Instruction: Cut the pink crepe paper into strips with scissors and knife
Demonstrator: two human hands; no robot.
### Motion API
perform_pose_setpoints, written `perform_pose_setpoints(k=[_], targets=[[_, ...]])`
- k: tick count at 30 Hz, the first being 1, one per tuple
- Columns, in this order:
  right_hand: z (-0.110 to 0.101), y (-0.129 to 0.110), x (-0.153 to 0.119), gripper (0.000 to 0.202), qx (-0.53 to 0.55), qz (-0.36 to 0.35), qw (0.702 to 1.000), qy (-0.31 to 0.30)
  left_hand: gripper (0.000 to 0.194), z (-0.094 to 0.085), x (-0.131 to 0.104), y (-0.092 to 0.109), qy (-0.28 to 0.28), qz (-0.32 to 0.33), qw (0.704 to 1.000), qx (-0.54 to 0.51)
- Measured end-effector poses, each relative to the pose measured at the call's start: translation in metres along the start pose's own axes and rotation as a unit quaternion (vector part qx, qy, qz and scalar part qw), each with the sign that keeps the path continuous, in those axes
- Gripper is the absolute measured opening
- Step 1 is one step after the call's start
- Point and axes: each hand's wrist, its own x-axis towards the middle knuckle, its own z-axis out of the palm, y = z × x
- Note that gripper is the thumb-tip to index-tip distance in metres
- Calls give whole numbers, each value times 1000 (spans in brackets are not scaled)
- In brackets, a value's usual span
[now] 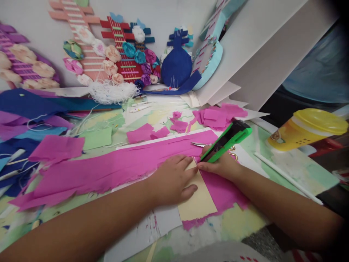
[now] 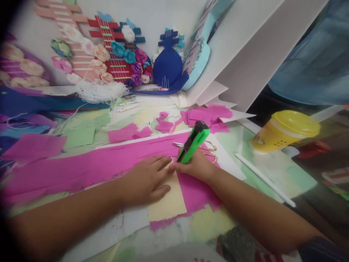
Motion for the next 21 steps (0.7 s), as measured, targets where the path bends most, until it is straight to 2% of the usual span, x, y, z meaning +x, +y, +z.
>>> perform_pose_setpoints(k=[9, 13, 21], targets=[[-6, 5, 3, 32, 114, 25, 993, 9, 40, -5, 0, 2, -15, -8, 1000, -7], [-6, 5, 2, 27, 84, 17, 996, -32, 41, -5, 0, 1, -14, -8, 1000, -12], [-2, 1, 0, 26, 30, -6, 999, -36, 45, -4, 0, 1, -15, -7, 1000, -12]])
